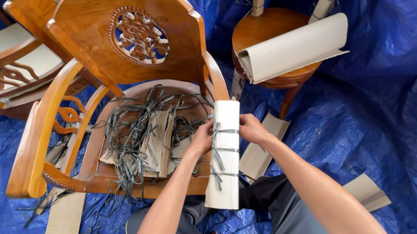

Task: Secure protective cardboard wrapping to a wooden chair using wire.

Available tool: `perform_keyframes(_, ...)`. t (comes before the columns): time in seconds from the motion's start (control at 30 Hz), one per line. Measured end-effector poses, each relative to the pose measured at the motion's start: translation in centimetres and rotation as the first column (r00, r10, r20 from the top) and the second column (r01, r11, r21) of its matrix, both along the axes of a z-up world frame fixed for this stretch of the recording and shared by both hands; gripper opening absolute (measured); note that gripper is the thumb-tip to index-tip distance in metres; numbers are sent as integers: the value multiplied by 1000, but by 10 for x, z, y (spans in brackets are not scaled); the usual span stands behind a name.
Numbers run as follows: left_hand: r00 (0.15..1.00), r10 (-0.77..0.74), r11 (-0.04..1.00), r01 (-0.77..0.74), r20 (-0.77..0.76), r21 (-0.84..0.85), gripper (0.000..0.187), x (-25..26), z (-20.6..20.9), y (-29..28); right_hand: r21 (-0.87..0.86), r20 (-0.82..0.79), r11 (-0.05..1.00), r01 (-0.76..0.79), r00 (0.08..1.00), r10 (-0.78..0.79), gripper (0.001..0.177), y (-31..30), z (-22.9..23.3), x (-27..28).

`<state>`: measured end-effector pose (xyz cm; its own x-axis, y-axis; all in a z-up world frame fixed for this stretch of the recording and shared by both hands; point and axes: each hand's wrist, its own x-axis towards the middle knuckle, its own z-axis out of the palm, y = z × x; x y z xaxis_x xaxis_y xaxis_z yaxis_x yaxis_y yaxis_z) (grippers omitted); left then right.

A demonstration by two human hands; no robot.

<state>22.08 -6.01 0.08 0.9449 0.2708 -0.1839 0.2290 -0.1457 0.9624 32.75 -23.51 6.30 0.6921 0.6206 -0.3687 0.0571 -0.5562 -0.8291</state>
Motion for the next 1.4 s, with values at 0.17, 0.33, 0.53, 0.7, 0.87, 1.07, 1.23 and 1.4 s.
perform_keyframes(0.17,997,64,998,-63,-44,23,41,-1,34,-2,67,-154,995,70,986,-59,36,7,14,-1)
perform_keyframes(0.33,988,137,991,-137,71,-14,32,-6,24,-7,-8,-84,988,-156,984,155,35,-2,-14,-10)
perform_keyframes(0.53,984,99,991,-84,148,-101,34,-22,27,-10,48,-351,999,-17,936,32,29,0,0,-11)
perform_keyframes(0.7,993,86,996,-85,80,-19,36,-29,39,-16,90,-385,995,40,923,-2,31,-3,-4,-14)
perform_keyframes(0.87,986,143,964,-157,82,214,22,-26,58,3,25,-356,990,141,927,-123,21,-7,24,-7)
perform_keyframes(1.07,994,-46,824,93,-98,559,20,-21,123,27,69,-213,992,109,973,-92,15,-28,51,3)
perform_keyframes(1.23,987,-60,663,149,-146,734,22,-18,166,42,289,-412,930,226,906,-92,18,-45,83,6)
perform_keyframes(1.4,1000,-16,601,10,-1,799,22,-13,179,55,327,-429,913,244,899,-87,27,-41,104,-1)
